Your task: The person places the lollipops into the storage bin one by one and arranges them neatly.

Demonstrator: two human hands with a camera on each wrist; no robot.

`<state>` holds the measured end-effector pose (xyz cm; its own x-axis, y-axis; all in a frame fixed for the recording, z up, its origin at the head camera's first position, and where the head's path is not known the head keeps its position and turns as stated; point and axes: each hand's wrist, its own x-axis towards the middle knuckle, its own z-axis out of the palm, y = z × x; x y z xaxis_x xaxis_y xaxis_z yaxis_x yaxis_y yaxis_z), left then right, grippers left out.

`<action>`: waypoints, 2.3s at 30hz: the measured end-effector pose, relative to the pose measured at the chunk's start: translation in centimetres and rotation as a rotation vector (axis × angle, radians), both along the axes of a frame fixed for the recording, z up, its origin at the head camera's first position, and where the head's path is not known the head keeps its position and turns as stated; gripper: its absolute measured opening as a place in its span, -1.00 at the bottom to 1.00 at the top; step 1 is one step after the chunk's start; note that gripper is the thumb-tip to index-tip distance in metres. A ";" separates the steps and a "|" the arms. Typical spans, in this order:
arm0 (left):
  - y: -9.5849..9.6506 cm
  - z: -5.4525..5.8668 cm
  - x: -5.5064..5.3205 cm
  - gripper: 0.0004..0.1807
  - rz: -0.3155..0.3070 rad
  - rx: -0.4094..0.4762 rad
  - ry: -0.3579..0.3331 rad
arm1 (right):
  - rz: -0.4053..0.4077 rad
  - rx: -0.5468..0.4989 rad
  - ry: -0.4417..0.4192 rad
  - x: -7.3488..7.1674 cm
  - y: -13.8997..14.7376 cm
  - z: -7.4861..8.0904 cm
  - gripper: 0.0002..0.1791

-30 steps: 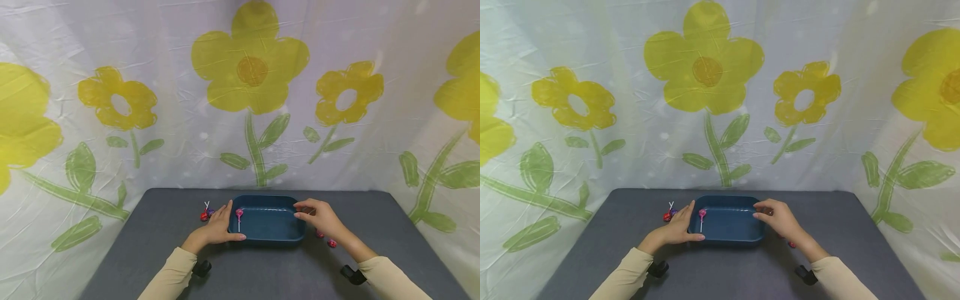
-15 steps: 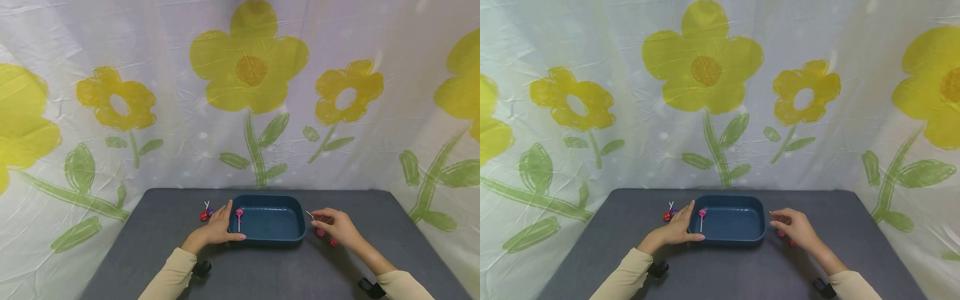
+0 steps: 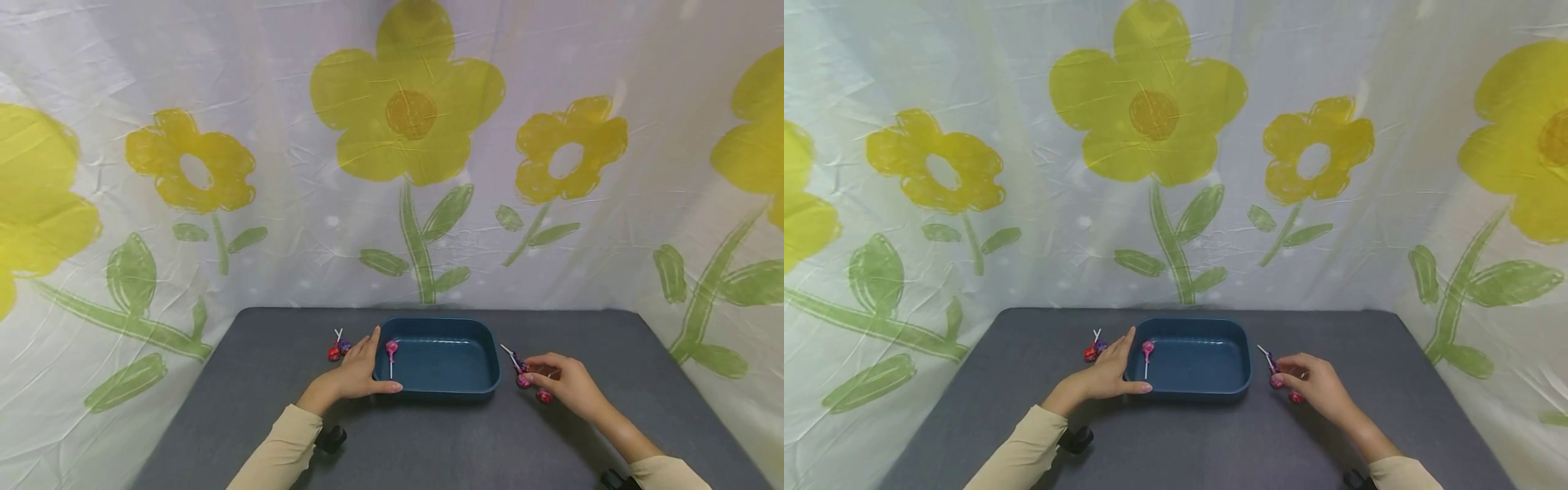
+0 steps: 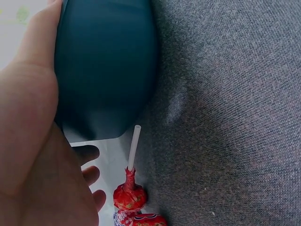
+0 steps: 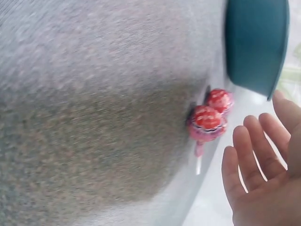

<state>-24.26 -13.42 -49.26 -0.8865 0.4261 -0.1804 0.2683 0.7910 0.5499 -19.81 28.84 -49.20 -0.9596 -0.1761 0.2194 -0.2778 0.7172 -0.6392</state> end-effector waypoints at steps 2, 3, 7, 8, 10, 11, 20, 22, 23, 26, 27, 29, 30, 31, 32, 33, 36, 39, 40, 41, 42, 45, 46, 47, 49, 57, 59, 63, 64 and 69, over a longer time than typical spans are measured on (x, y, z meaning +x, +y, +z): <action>0.0 0.0 0.0 0.40 0.001 0.004 -0.003 | -0.005 0.002 -0.008 0.0 0.2 -0.2 -0.73; 0.0 0.0 0.0 0.40 0.000 0.003 -0.002 | -0.004 0.000 -0.017 0.0 0.3 -0.3 -0.72; 0.0 0.0 0.1 0.40 -0.002 0.003 -0.001 | 0.009 -0.026 -0.067 0.0 0.6 -0.6 -0.69; 0.0 0.0 0.1 0.40 -0.002 0.002 -0.001 | 0.015 -0.031 -0.080 0.0 0.7 -0.7 -0.69; 0.1 0.1 0.1 0.40 -0.001 0.003 -0.004 | 0.023 -0.036 -0.097 0.0 0.9 -0.9 -0.68; 0.1 0.1 0.1 0.40 0.000 0.001 -0.004 | 0.022 -0.043 -0.102 0.0 0.9 -0.9 -0.68; 0.1 0.1 0.1 0.40 0.007 -0.009 -0.002 | 0.099 -0.054 -0.106 0.1 1.6 -1.3 -0.70; 0.1 0.1 0.1 0.40 0.007 -0.009 -0.002 | 0.125 -0.074 -0.125 0.1 1.8 -1.3 -0.69; 0.1 0.0 0.1 0.40 0.007 -0.010 -0.002 | 0.137 -0.082 -0.137 0.1 1.9 -1.3 -0.68; 0.1 0.0 0.0 0.40 0.009 -0.011 -0.004 | 0.161 -0.091 -0.167 0.2 2.2 -1.3 -0.64; 0.1 0.0 0.0 0.40 0.010 -0.011 -0.004 | 0.171 -0.088 -0.173 0.2 2.3 -1.3 -0.63; 0.1 -0.1 0.0 0.40 0.011 -0.011 -0.003 | 0.192 -0.073 -0.169 0.1 2.5 -1.3 -0.63; 0.1 -0.1 0.0 0.41 0.011 -0.012 -0.003 | 0.205 -0.065 -0.162 0.0 2.6 -1.3 -0.63; 0.1 -0.1 0.0 0.41 0.011 -0.010 -0.003 | 0.219 -0.062 -0.151 0.0 2.7 -1.3 -0.64; 0.1 -0.1 0.0 0.41 0.011 -0.010 -0.003 | 0.234 -0.063 -0.142 0.0 2.8 -1.3 -0.65; 0.1 -0.1 0.0 0.41 0.010 -0.009 -0.004 | 0.247 -0.060 -0.130 0.0 2.9 -1.4 -0.65; 0.1 0.0 0.1 0.41 0.009 -0.005 -0.005 | 0.271 -0.067 -0.106 0.1 3.1 -1.4 -0.67; 0.1 0.1 0.1 0.41 0.008 -0.003 -0.006 | 0.283 -0.058 -0.084 0.2 3.2 -1.3 -0.70; 0.1 0.1 0.2 0.41 0.009 -0.004 -0.005 | 0.286 -0.053 -0.076 0.1 3.2 -1.3 -0.71; 0.1 0.1 0.2 0.41 0.009 -0.003 -0.004 | 0.288 -0.044 -0.064 0.1 3.2 -1.2 -0.72; 0.1 0.1 0.2 0.40 0.009 -0.004 -0.003 | 0.291 -0.036 -0.053 0.1 3.2 -1.2 -0.73; 0.1 0.1 0.2 0.40 0.011 -0.005 0.000 | 0.291 -0.017 -0.045 0.0 3.2 -1.3 -0.75; 0.1 0.1 0.2 0.40 0.012 -0.006 0.000 | 0.285 -0.011 -0.049 0.0 3.2 -1.4 -0.76; 0.1 0.1 0.2 0.40 0.013 -0.007 0.001 | 0.279 -0.008 -0.050 0.0 3.3 -1.4 -0.76; 0.1 0.0 0.1 0.40 0.016 -0.010 0.002 | 0.260 0.000 -0.054 0.0 3.3 -1.6 -0.77; 0.1 0.0 0.1 0.41 0.015 -0.004 0.003 | 0.245 -0.010 -0.111 0.2 3.3 -1.0 -0.70; 0.1 -0.1 0.1 0.41 0.014 -0.004 0.000 | 0.245 -0.004 -0.141 0.2 3.4 -0.8 -0.68; 0.1 -0.2 0.0 0.41 0.010 -0.005 0.002 | 0.252 -0.003 -0.181 0.2 3.8 -0.6 -0.66; 0.1 -0.2 0.0 0.41 0.008 -0.006 0.003 | 0.254 -0.007 -0.185 0.2 3.9 -0.6 -0.66; 0.0 -0.4 -0.1 0.41 0.004 -0.010 0.007 | 0.247 0.003 -0.171 0.2 4.1 -0.6 -0.65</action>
<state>-24.39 -13.39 -49.63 -0.8895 0.4205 -0.1787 0.2683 0.7973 0.5406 -19.57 32.97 -49.83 -0.9107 -0.4091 0.0576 -0.3327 0.6435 -0.6894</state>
